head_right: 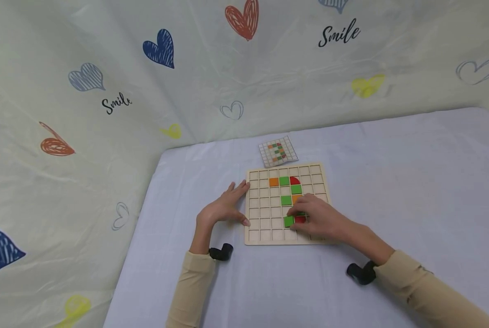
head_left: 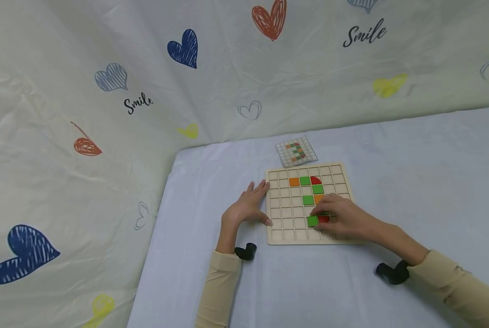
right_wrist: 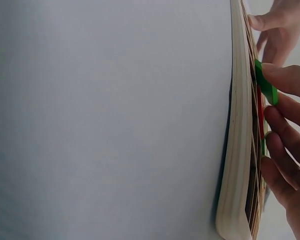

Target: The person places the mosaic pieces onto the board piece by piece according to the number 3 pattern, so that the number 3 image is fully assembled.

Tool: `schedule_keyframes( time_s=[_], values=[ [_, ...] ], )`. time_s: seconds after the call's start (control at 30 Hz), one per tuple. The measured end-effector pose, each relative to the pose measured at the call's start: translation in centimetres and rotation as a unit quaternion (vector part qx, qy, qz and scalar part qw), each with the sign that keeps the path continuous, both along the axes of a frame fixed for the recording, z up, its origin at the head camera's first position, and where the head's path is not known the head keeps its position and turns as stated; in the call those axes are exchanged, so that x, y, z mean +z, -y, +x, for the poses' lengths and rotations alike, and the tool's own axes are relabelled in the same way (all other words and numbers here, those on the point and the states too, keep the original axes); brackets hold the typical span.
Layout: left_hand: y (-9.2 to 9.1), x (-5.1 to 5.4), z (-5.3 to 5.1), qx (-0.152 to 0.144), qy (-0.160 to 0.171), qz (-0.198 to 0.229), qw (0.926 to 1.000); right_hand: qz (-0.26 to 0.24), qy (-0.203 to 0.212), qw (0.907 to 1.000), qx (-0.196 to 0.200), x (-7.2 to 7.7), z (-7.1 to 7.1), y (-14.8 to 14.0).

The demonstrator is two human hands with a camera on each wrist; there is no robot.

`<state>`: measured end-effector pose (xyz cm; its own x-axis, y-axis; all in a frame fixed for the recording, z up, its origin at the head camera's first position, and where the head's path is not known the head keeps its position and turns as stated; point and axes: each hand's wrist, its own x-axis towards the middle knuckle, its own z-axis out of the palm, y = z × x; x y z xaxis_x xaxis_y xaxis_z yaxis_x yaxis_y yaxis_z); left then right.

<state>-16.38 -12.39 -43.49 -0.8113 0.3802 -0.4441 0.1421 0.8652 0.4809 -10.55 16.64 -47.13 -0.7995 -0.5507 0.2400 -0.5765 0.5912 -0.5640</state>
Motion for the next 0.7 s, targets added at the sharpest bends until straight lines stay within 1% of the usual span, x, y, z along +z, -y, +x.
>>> schedule_keyframes(
  time_s=[0.3,0.5,0.6,0.7],
  values=[
    [0.31,0.04,-0.10,-0.010,-0.002,0.004,0.9999,0.033,0.017,0.9993,-0.003,0.29,-0.05,0.24],
    [0.58,-0.15,-0.27,-0.019,-0.001,0.008,0.9998,0.028,0.029,0.9992,-0.001,0.43,-0.02,0.18],
    [0.70,-0.27,-0.33,-0.023,0.003,0.010,0.9997,0.019,0.016,0.9997,0.005,0.43,0.03,0.12],
    [0.81,-0.29,-0.37,-0.026,0.006,0.013,0.9996,0.003,-0.020,0.9997,0.010,0.39,0.11,-0.09]
  ],
)
